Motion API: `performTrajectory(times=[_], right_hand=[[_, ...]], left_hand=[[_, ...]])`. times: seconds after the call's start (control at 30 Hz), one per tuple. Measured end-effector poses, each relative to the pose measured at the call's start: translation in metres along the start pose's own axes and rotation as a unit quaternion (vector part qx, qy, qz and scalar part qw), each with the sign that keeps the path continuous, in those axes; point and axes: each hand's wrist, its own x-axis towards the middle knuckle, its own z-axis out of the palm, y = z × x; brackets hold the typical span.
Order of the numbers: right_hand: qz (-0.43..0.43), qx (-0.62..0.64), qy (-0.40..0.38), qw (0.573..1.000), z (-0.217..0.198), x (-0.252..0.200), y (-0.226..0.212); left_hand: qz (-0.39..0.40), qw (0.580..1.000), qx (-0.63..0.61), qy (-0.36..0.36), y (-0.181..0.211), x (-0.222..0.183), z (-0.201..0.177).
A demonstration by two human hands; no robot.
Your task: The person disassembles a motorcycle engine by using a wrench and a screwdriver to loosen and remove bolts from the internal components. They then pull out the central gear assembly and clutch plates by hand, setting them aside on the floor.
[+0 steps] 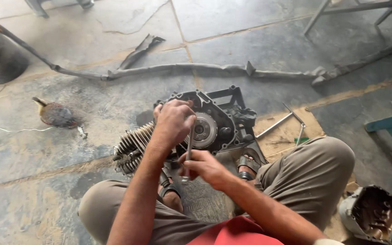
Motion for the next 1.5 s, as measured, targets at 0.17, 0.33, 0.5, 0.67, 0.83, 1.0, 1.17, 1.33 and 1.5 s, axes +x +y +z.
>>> performTrajectory(times=[0.17,0.33,0.5,0.67,0.83,1.0,1.17,1.33,1.5], right_hand=[[-0.02,-0.078,0.153,0.985,-0.055,-0.055,-0.025],[0.003,-0.017,0.191,0.982,-0.099,-0.072,-0.046],[-0.021,-0.094,0.213,0.972,-0.106,-0.07,-0.051],[0.027,-0.173,0.188,0.966,-0.089,-0.067,-0.05],[0.108,0.083,0.045,0.99,-0.012,0.003,0.001],[-0.125,0.287,-0.038,0.949,0.051,0.097,-0.002],[-0.067,0.208,0.044,0.975,0.062,0.096,-0.029],[-0.022,0.027,-0.031,0.999,0.046,0.036,-0.005],[0.04,-0.088,0.045,0.994,-0.008,-0.026,-0.019]], left_hand=[[-0.021,1.0,0.001,0.0,0.0,0.008,0.016],[-0.041,0.999,0.004,0.006,0.006,0.011,0.03],[-0.072,0.997,0.015,-0.023,0.012,0.011,0.023],[-0.07,0.995,0.058,-0.03,0.021,0.012,0.019],[-0.065,0.992,0.101,-0.041,0.031,0.015,0.011],[-0.065,0.987,0.13,-0.075,0.031,0.019,0.007],[0.019,0.993,0.092,-0.069,0.014,0.018,0.011],[-0.036,0.992,0.07,-0.097,0.003,0.005,-0.001],[-0.063,0.996,0.034,-0.053,-0.006,0.0,0.002]])
